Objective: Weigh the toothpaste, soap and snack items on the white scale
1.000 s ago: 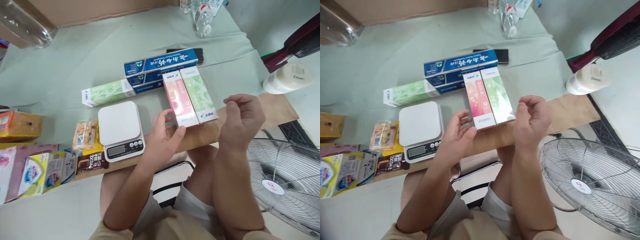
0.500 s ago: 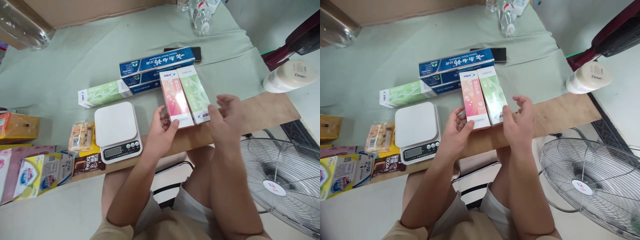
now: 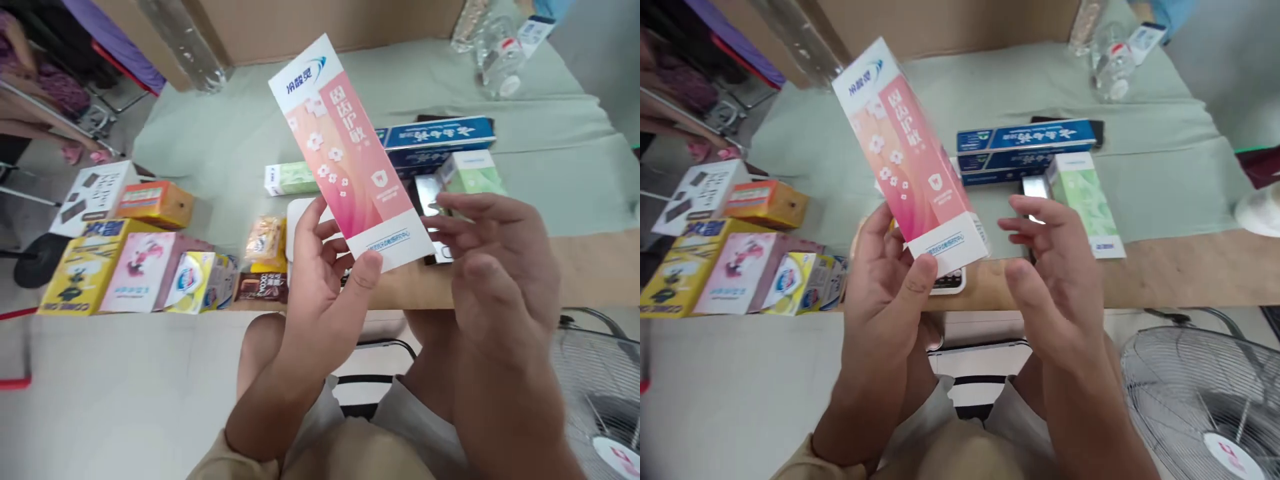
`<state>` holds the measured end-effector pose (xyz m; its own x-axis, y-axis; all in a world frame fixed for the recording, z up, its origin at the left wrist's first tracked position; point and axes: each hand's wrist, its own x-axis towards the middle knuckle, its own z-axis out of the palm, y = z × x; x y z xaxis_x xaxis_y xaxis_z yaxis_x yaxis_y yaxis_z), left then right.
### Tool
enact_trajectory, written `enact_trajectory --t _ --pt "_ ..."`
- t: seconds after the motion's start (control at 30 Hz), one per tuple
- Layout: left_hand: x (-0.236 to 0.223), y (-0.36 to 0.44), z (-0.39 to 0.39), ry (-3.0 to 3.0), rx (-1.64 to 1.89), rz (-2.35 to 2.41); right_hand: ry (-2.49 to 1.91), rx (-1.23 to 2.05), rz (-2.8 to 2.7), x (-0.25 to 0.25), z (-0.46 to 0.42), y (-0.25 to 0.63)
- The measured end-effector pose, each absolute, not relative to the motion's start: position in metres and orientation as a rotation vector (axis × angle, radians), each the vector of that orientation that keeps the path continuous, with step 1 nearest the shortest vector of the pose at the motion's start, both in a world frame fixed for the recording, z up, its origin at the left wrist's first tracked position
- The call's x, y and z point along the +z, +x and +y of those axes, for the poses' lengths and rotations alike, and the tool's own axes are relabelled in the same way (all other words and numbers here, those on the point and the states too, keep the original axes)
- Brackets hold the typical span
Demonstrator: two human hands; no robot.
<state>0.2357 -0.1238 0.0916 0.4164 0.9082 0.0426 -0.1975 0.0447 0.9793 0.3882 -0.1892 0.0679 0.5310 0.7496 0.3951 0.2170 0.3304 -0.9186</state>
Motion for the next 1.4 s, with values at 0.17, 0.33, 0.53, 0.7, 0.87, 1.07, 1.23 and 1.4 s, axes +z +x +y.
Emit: enact_trajectory --t 0.17,0.33,0.53,0.7,0.87,1.07,1.23,1.4 --pt "0.088 0.194 -0.107 1.217 1.074 0.87 -1.216 0.745 -1.194 0.086 -0.141 0.335" --pt "0.082 0.15 -0.081 1.295 1.107 0.986 -1.3 0.944 -1.269 0.085 -0.074 0.299" --pt "0.082 0.098 -0.058 1.487 1.157 1.407 -1.55 1.013 -1.326 0.08 0.006 0.271" --pt "0.082 0.07 -0.046 1.493 1.225 1.47 -1.791 1.155 -1.338 0.076 0.044 0.256" --pt "0.078 0.056 -0.038 1.443 1.294 1.432 -1.788 1.271 -1.393 0.055 0.065 0.26" --pt "0.077 0.053 -0.039 1.429 1.37 1.345 -1.901 1.037 -1.728 0.038 0.069 0.254" --pt "0.076 0.055 -0.041 1.448 1.388 1.302 -1.963 0.807 -1.973 0.031 0.068 0.254" --pt "0.078 0.054 -0.039 1.424 1.391 1.336 -1.926 0.675 -2.138 0.032 0.074 0.251"
